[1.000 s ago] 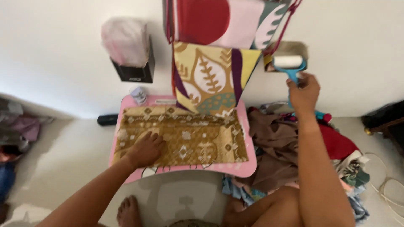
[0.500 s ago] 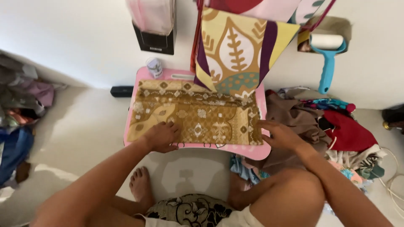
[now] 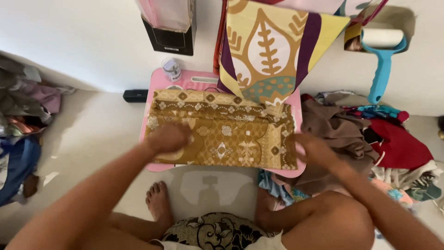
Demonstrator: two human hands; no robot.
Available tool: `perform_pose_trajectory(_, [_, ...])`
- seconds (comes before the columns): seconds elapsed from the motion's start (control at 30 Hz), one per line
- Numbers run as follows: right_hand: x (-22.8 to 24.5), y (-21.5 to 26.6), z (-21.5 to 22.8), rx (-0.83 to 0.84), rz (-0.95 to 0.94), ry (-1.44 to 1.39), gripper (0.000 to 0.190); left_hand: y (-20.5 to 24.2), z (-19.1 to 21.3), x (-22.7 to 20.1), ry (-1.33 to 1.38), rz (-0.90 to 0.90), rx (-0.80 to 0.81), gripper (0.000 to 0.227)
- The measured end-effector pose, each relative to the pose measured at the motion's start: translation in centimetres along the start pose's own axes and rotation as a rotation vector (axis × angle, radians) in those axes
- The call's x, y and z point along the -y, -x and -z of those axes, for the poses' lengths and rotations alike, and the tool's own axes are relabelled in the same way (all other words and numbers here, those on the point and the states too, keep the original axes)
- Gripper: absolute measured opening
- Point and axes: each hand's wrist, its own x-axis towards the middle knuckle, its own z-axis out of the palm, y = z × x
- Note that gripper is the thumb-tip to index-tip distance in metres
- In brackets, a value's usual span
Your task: Using a lint roller to clean a brown patterned cloth and then folding it neatly on a small table.
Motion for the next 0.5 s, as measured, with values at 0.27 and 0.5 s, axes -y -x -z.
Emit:
perform_pose_trajectory(0.27, [5.5, -12.0, 1.9, 0.006, -0.102, 0.050, 0.049, 0.1, 0.0, 8.4, -0.180, 0.413, -0.214, 0.049])
perform_pose_trajectory(0.5, [1.1, -15.5, -1.4, -0.108, -0.105, -0.041, 0.030, -0.9, 0.2, 8.0, -0.174, 0.437, -0.331, 0.063])
